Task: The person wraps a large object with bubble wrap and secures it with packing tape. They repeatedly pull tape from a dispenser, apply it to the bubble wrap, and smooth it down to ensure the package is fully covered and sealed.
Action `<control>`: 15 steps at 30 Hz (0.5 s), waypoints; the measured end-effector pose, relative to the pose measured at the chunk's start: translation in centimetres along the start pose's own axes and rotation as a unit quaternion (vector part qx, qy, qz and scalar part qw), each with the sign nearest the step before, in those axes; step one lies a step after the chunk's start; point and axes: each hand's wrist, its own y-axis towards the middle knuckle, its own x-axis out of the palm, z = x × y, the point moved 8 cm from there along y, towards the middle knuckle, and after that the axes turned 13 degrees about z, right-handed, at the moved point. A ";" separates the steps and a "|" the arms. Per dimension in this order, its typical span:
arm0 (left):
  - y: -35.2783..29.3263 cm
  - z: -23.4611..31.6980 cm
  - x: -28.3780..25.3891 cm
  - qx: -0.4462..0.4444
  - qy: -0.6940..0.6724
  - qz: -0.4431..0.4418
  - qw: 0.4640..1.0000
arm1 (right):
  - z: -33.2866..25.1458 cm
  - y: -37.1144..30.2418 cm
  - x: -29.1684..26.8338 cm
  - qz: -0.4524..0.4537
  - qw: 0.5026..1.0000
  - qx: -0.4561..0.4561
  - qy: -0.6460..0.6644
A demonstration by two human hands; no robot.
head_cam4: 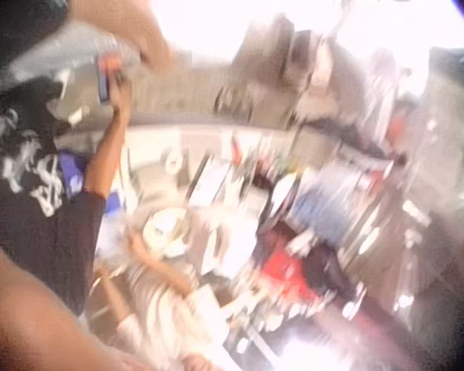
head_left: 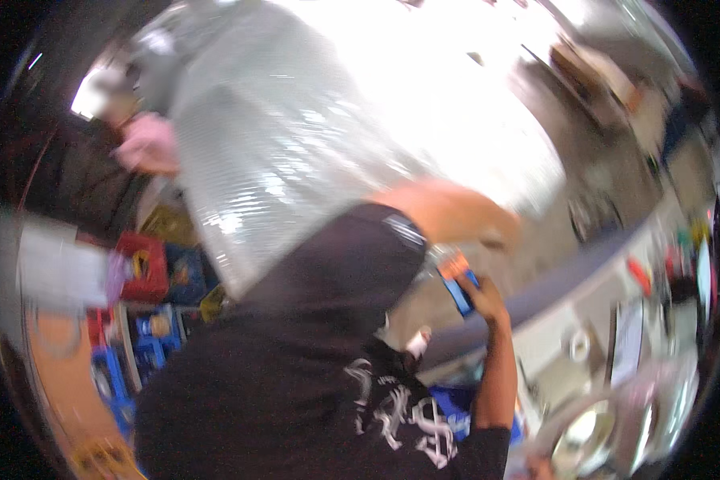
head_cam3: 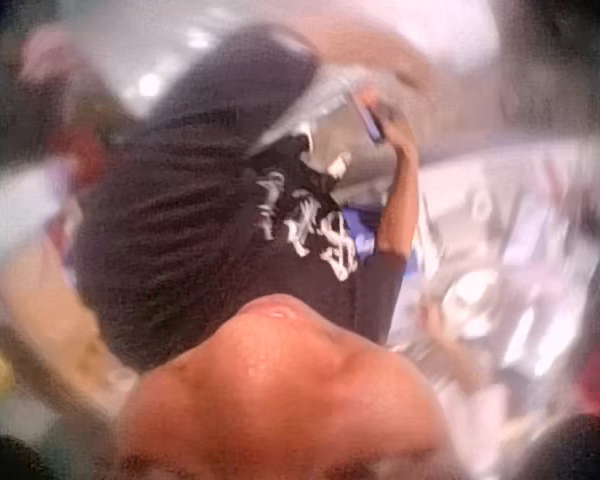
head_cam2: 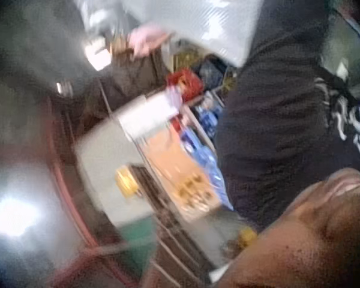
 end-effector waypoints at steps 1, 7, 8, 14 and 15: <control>0.8 -0.1 1.2 -0.002 0.055 -0.022 0.998 | 0.9 0.4 0.8 -0.020 0.999 0.037 0.029; -0.6 7.3 9.5 0.178 0.294 -0.045 0.938 | 4.3 2.1 2.6 -0.054 0.990 -0.021 0.131; -1.3 8.0 10.3 0.177 0.286 -0.057 0.940 | 5.5 2.6 3.1 -0.074 0.979 0.008 0.192; -6.3 10.1 11.9 0.156 0.227 -0.130 0.952 | 13.4 5.8 5.7 -0.098 0.986 0.134 0.028; -7.3 10.1 11.9 0.147 0.219 -0.143 0.954 | 14.7 5.9 5.8 -0.083 0.981 0.175 0.010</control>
